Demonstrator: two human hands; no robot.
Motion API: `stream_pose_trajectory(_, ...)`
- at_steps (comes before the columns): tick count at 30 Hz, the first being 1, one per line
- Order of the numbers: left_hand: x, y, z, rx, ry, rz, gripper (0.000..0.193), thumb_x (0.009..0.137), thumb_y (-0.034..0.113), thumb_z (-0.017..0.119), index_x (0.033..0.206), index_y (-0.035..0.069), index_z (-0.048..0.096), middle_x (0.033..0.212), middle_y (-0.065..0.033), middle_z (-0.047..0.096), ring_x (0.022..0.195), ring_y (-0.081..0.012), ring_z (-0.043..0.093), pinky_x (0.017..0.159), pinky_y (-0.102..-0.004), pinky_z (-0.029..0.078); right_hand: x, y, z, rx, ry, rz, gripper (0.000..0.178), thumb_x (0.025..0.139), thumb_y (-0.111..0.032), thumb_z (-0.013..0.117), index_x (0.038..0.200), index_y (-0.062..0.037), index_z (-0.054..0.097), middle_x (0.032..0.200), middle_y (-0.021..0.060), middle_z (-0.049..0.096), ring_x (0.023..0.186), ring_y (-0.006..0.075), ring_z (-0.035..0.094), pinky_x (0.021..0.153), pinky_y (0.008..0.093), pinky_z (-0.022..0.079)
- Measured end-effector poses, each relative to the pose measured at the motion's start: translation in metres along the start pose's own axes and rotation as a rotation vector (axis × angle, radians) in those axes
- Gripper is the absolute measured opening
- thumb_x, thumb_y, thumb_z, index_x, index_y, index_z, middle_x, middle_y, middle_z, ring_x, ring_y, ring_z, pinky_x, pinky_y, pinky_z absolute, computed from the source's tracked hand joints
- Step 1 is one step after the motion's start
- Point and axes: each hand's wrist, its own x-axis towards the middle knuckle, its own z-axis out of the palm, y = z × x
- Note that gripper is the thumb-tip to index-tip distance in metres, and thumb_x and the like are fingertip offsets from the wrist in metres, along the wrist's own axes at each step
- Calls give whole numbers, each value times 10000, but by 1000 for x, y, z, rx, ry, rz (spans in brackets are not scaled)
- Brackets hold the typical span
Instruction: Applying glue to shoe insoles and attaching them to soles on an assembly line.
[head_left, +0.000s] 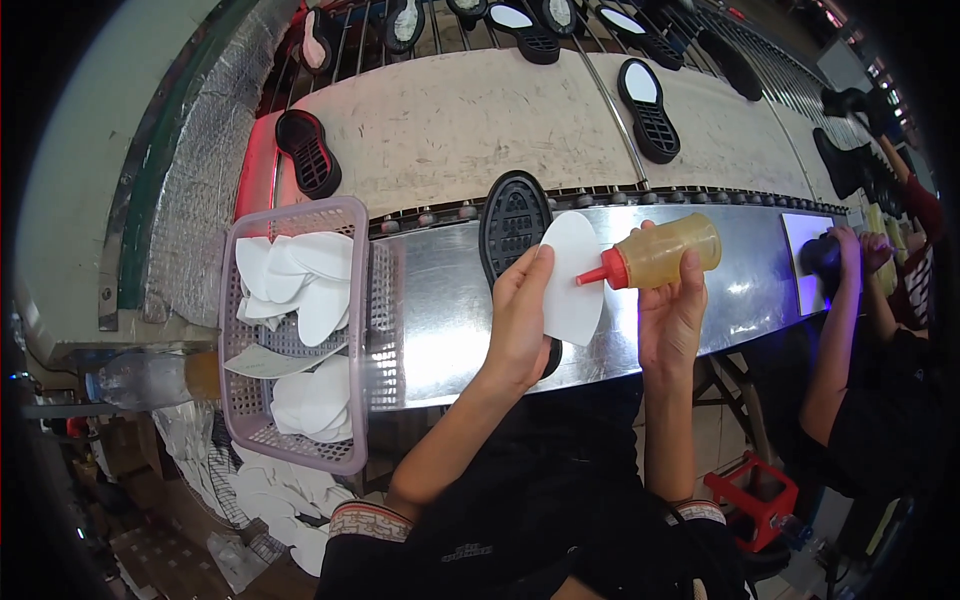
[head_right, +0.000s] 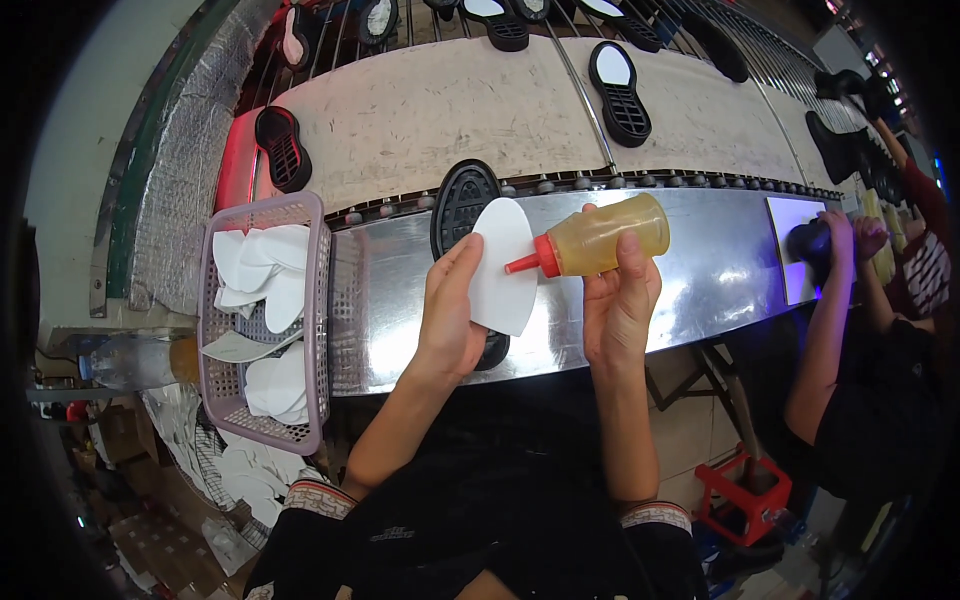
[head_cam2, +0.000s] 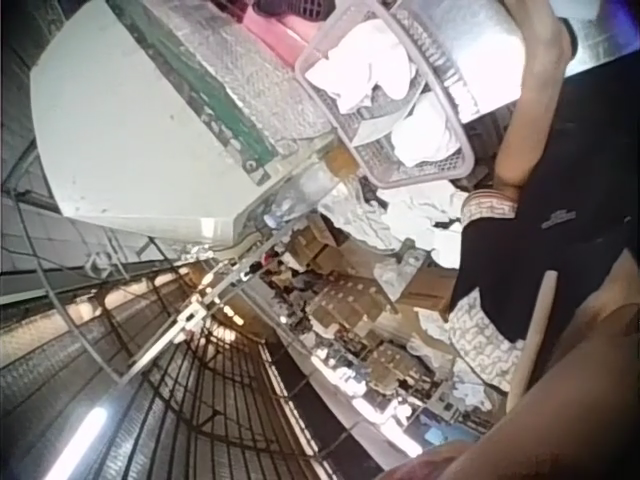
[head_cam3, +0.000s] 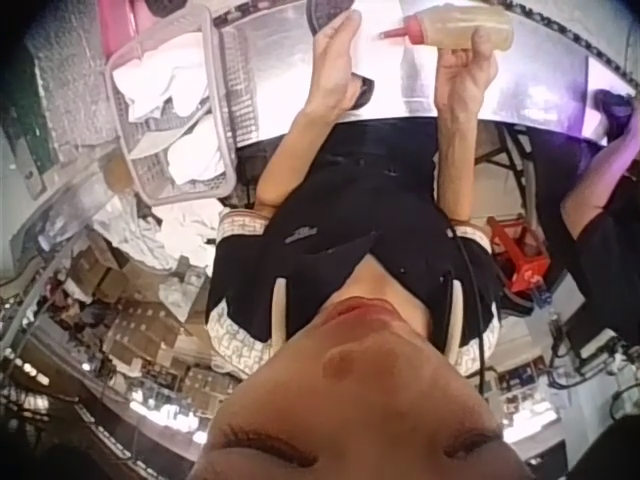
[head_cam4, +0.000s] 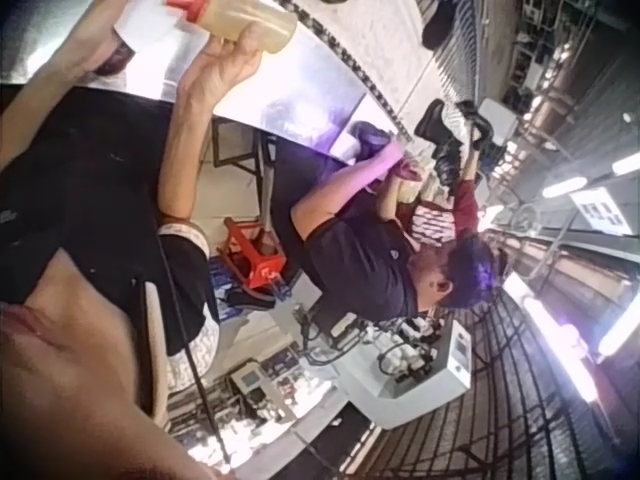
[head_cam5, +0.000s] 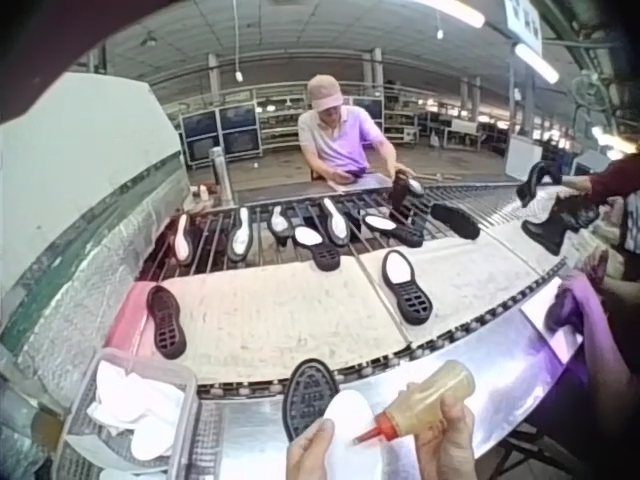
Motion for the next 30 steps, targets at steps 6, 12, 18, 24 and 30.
stream_pose_trajectory(6,-12,-5,-10,196,-149,12,369,985,216,428,1231,-51,494,1008,-89,639,841,-95,615,741,-229,502,5,-4,-4,0,-33,-73,618,869,-317,624,1279,50,341,1241,236,486,1158,276,510,1002,389,438)
stream_pose_trajectory(12,-39,1,-7,355,-162,78,373,988,245,425,1226,-29,511,929,-55,638,789,-66,600,698,-206,484,18,-5,-9,-74,-49,-204,543,866,-250,628,1245,57,388,1226,224,504,1124,267,531,994,394,436)
stream_pose_trajectory(18,-44,3,-14,425,-84,77,359,984,224,432,1214,-35,528,897,-57,645,755,-68,602,675,-199,479,7,-18,-12,-37,13,-311,559,863,-259,613,1256,62,377,1231,225,497,1136,291,516,1000,425,425)
stream_pose_trajectory(24,-36,-1,-10,286,-21,-4,342,979,189,429,1199,-51,536,888,-59,648,743,-62,598,660,-193,471,-27,-12,-16,-259,-49,-468,759,773,-332,702,1289,79,326,1243,272,471,1107,375,534,971,474,438)
stream_pose_trajectory(30,-37,-6,7,250,-29,55,343,982,187,434,1209,-52,529,887,-39,638,748,-41,568,669,-192,463,-54,-2,-28,-553,-264,-712,840,742,-403,729,1305,49,300,1236,264,473,1146,383,501,977,470,426)
